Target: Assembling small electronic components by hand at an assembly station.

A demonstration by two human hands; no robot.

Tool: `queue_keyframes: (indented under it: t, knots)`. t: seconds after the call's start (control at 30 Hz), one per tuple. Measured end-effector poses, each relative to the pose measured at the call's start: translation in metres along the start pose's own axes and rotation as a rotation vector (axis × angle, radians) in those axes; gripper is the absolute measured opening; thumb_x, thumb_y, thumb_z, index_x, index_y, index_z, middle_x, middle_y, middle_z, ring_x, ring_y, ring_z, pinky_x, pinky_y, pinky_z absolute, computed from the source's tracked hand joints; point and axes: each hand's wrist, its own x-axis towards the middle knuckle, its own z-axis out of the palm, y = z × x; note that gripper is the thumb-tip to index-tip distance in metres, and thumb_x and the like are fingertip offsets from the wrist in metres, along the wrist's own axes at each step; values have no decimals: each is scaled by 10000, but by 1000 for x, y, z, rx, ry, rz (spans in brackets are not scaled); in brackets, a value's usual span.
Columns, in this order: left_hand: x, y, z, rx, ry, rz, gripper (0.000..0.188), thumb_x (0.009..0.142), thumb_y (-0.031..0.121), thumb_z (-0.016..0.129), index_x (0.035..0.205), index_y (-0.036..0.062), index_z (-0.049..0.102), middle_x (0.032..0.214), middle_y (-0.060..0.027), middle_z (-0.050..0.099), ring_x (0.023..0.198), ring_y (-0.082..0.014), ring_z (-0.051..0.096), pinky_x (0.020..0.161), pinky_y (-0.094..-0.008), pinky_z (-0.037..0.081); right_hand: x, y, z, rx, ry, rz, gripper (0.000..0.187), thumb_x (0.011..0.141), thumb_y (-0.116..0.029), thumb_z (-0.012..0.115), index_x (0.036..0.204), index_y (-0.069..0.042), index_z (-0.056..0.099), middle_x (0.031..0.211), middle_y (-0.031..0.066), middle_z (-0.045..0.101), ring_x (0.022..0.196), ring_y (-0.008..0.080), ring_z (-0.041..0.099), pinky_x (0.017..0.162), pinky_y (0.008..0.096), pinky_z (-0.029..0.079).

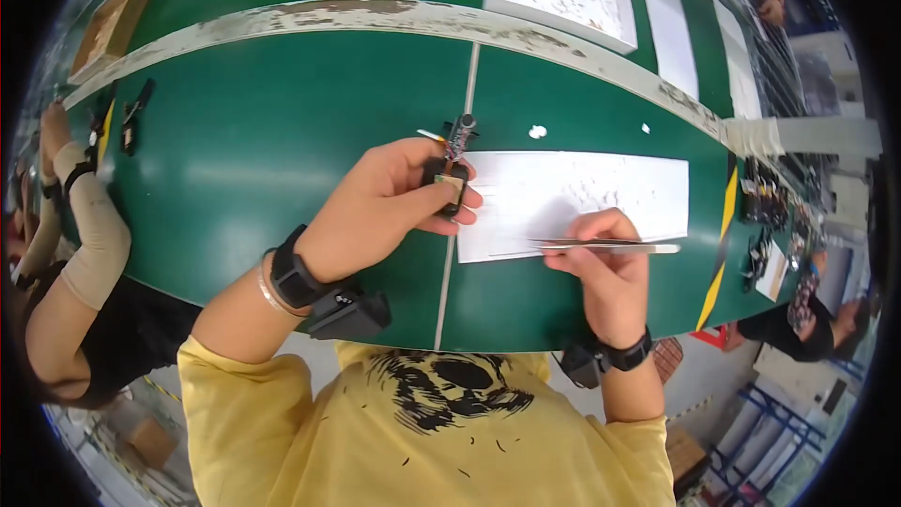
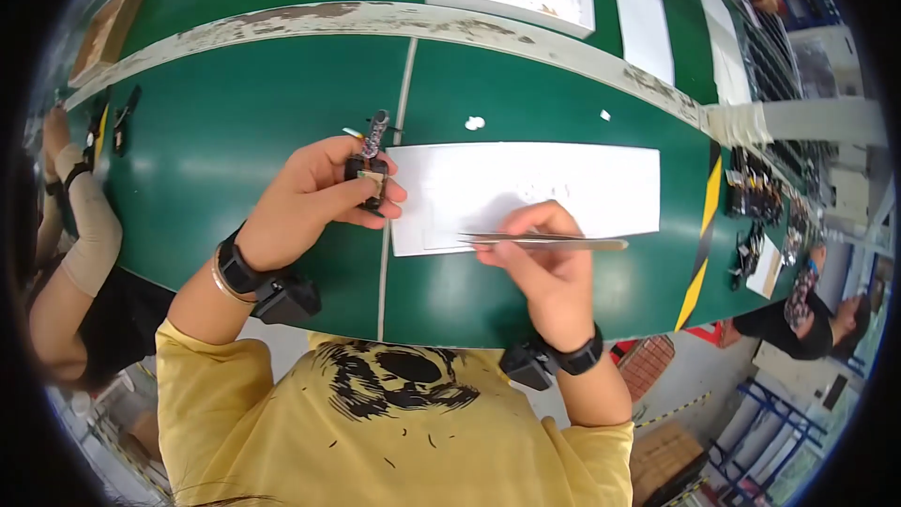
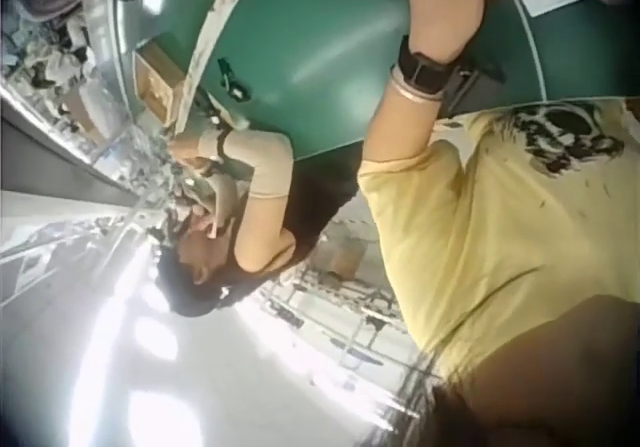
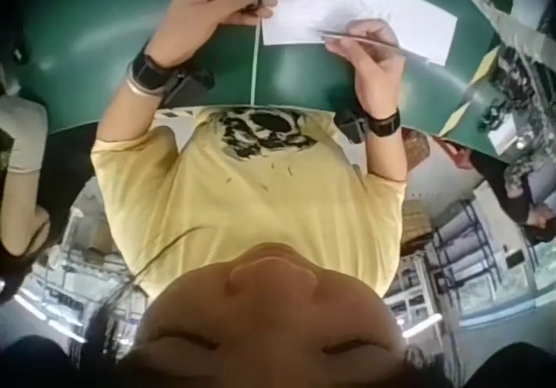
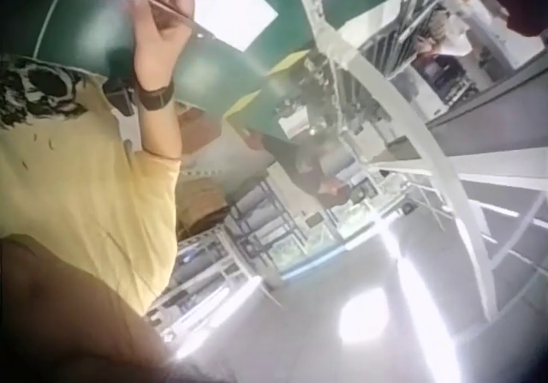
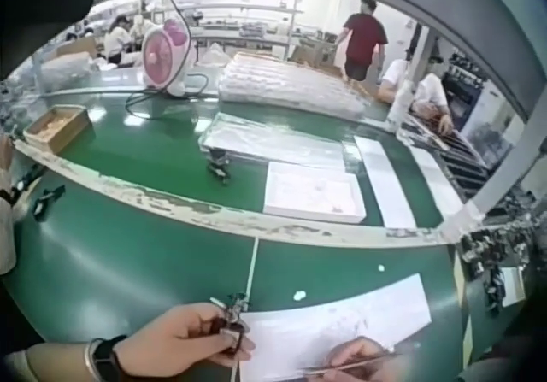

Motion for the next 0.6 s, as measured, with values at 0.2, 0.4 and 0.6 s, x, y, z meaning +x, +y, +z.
queue_keyframes:
  t: [0.2, 0.4, 0.6]
  knots:
    - [3, -17, 10, 22, 51, 16, 213, 889, 31, 458, 1088, -41, 479, 979, -107, 590, 872, -150, 610, 757, -245, 517, 7, 22, 4, -53, -76, -56, 171, 777, 90, 575, 881, -6, 478, 839, 55, 544, 768, 140, 586, 717, 257, 493]
    - [2, -18, 11, -24, 47, 7, 227, 886, 24, 447, 1102, -42, 476, 971, -90, 575, 881, -147, 601, 752, -237, 514, 7, 21, 1, -260, -132, -70, 145, 767, 99, 583, 829, -4, 501, 848, 64, 571, 781, 134, 586, 729, 258, 495]
    - [-2, -15, 9, -79, 16, 46, 286, 891, 47, 427, 1163, -34, 459, 1036, -91, 572, 965, -171, 580, 827, -278, 497, 17, 2, -4, -68, -375, -21, 136, 765, 49, 599, 785, -18, 483, 836, 97, 579, 807, 210, 616, 732, 277, 519]
